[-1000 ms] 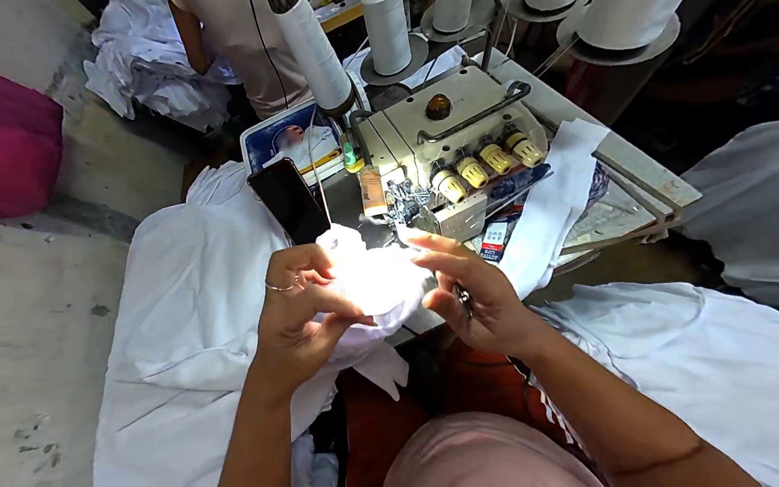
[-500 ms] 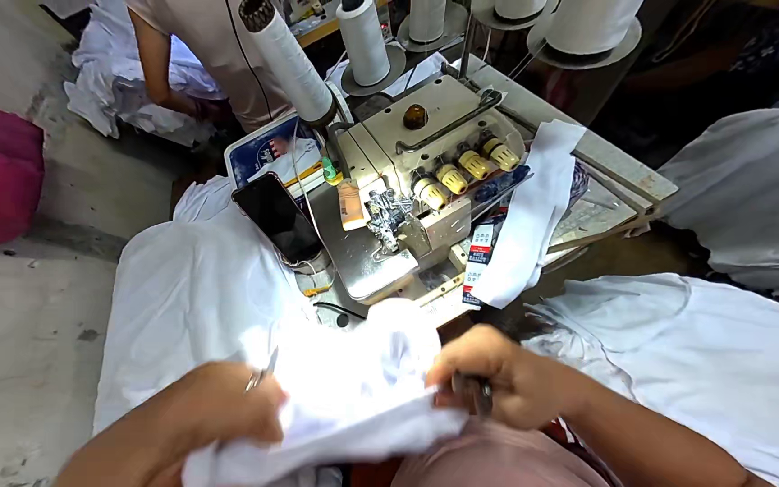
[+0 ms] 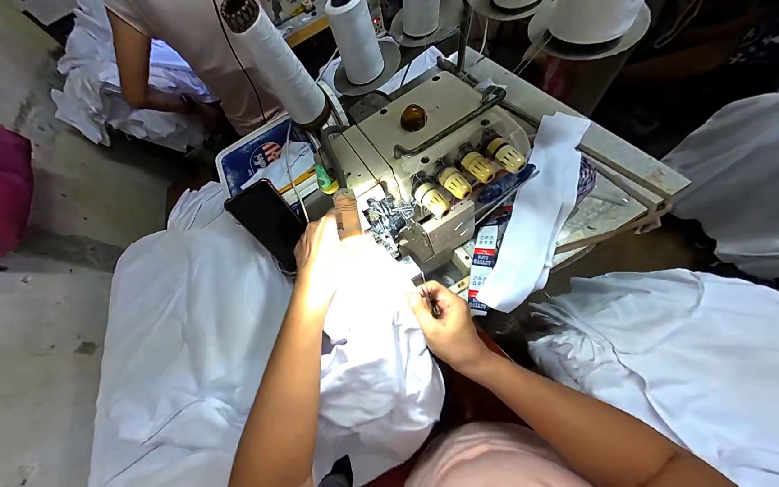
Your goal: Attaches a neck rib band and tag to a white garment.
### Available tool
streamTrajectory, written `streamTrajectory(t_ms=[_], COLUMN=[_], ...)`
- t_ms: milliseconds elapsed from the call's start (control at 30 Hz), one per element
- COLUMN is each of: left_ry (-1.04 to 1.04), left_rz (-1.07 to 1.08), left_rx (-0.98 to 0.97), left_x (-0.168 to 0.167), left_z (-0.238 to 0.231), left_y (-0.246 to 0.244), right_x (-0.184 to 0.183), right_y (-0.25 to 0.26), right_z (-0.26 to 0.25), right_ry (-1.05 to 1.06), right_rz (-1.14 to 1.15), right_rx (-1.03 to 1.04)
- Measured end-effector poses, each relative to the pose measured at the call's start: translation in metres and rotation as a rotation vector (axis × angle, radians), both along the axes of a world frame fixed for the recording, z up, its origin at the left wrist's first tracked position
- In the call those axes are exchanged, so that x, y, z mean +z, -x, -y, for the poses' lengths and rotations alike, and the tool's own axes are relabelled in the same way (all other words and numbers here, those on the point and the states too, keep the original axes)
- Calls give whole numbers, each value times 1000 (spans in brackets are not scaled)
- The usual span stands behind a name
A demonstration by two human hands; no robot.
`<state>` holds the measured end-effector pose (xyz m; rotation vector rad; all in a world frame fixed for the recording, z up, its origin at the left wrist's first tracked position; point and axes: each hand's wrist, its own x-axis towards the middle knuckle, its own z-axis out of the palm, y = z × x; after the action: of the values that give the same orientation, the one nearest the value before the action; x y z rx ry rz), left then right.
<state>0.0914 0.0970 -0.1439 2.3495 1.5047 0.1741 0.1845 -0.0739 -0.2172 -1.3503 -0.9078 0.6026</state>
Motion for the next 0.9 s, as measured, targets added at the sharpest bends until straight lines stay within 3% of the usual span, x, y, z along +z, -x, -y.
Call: streamTrajectory(t_ms=[167, 267, 400, 567, 700, 900], left_ry=[-192, -113, -170, -25, 114, -370], left_rz=[-72, -97, -16, 336, 64, -67], left_rx=[36, 49, 73, -17, -49, 29], left_x=[-52, -26, -16, -17, -32, 20], left_z=[-34, -20, -6, 51, 128, 149], left_y=[-4, -14, -13, 77, 145, 196], right_x=[-8, -9, -14, -20, -21, -12], right_y=[-2, 0, -2, -23, -28, -16], right_z=[-12, -14, -12, 9, 23, 28], right_ry=[-93, -95, -115, 0, -19, 42], right_rz=[-15, -14, -27, -61, -97, -93], right_rx=[-94, -130, -87, 203, 251, 190])
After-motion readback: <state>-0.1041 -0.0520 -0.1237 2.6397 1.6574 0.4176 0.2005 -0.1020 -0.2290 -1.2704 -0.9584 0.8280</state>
